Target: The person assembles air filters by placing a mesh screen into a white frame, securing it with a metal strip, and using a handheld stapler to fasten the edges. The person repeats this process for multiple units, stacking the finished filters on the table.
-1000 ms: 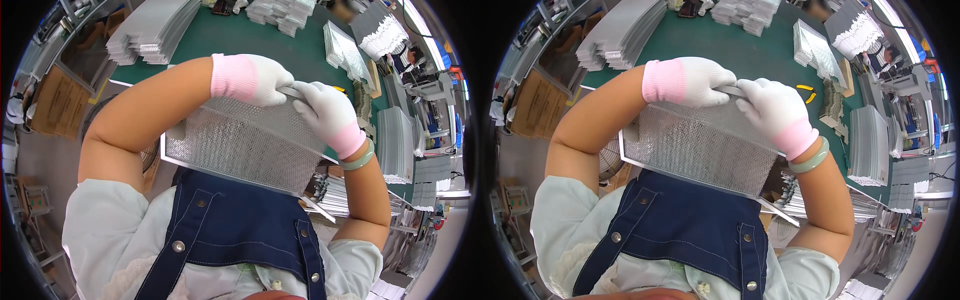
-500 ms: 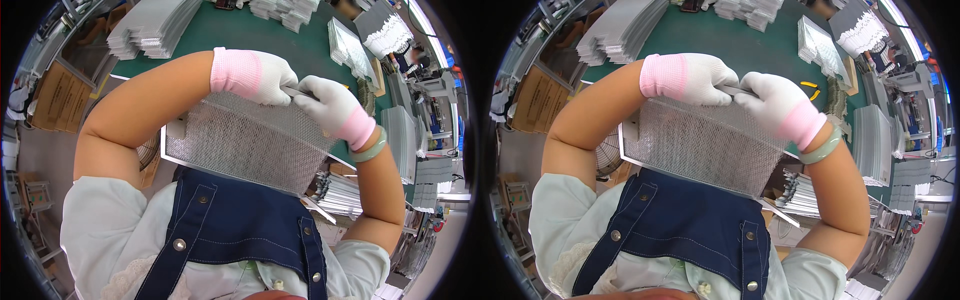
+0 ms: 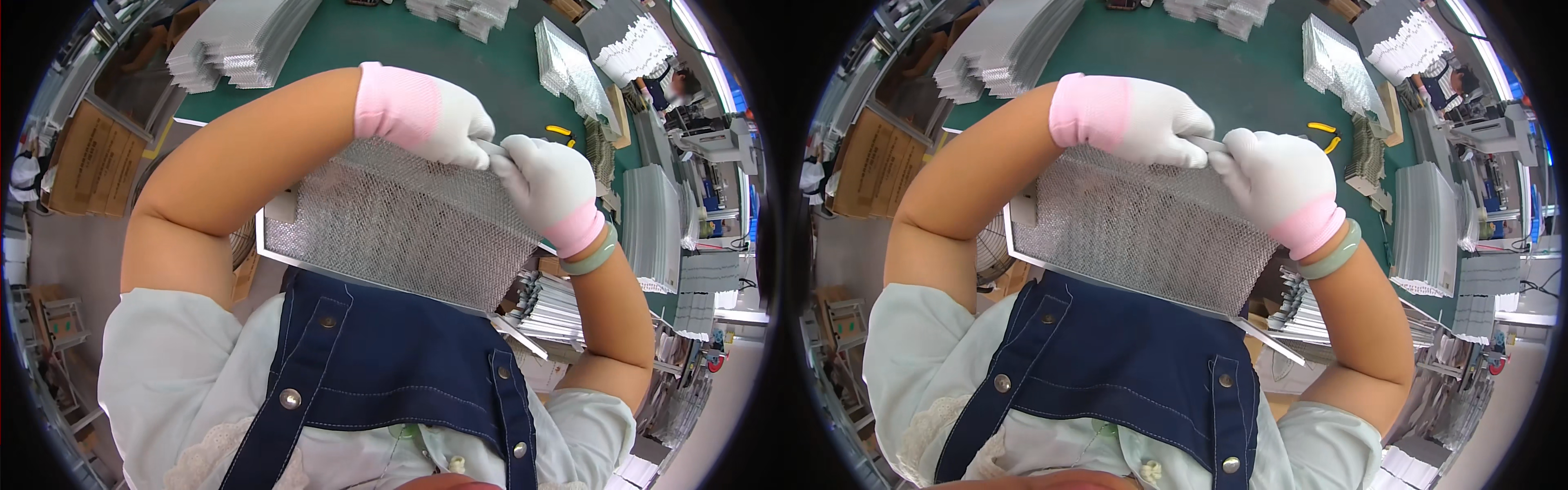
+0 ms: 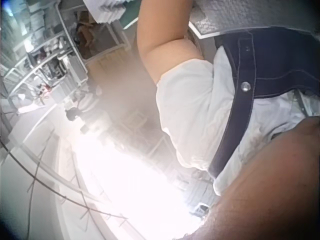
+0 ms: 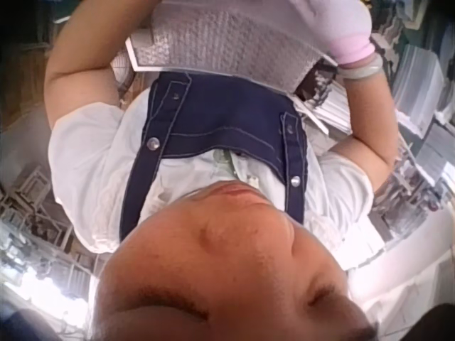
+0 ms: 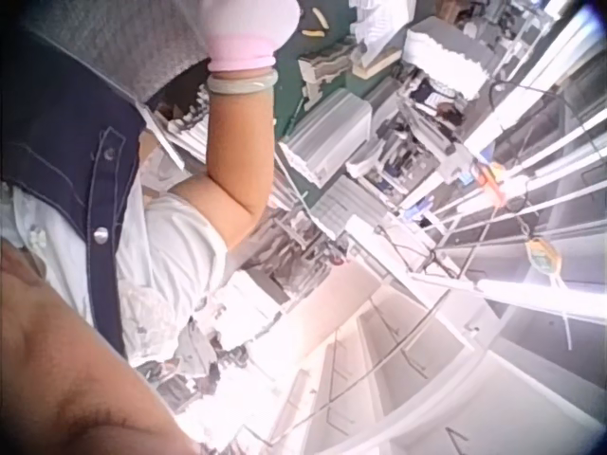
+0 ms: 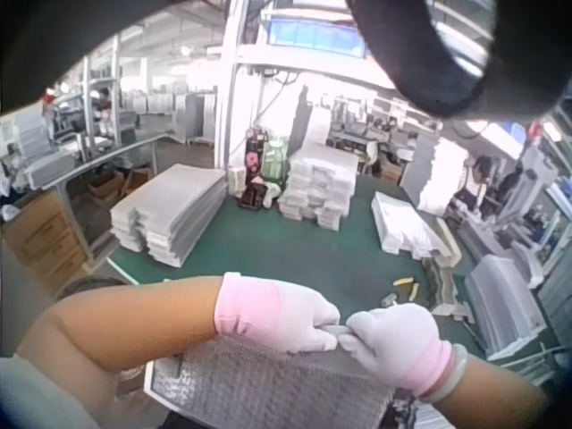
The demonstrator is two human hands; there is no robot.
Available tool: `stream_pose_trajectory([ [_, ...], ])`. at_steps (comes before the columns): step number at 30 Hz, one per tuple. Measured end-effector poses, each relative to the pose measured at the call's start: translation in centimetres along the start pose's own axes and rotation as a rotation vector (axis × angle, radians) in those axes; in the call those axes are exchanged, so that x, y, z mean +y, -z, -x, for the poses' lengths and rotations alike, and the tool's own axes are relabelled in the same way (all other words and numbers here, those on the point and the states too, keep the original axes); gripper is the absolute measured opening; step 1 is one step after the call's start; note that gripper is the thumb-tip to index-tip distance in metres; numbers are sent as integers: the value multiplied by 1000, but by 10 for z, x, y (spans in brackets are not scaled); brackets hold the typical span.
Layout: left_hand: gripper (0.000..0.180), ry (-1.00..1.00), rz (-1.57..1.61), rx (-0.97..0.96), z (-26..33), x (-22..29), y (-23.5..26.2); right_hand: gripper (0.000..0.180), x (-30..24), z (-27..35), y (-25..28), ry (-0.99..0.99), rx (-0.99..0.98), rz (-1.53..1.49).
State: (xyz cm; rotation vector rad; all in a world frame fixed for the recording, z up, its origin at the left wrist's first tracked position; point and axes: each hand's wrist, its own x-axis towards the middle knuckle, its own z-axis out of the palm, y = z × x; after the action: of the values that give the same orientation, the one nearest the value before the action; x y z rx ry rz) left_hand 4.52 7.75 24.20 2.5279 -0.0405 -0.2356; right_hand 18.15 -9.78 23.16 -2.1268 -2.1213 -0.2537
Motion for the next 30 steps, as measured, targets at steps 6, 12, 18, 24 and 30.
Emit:
stream_pose_trajectory([
  [6,35,36,77,-93,-4,3,5,31,7,-9,23,-320,-370,-602],
  [12,29,-93,-117,143,-1,6,-26,25,7,12,-1,-76,-63,-245],
  [18,19,-162,-324,328,2,-1,-44,18,3,13,-17,64,86,91],
  [24,16,-151,-319,341,-1,-9,-43,22,9,6,-15,123,128,78],
  [30,16,-136,-331,328,-3,-8,-42,25,1,2,-8,92,18,304],
])
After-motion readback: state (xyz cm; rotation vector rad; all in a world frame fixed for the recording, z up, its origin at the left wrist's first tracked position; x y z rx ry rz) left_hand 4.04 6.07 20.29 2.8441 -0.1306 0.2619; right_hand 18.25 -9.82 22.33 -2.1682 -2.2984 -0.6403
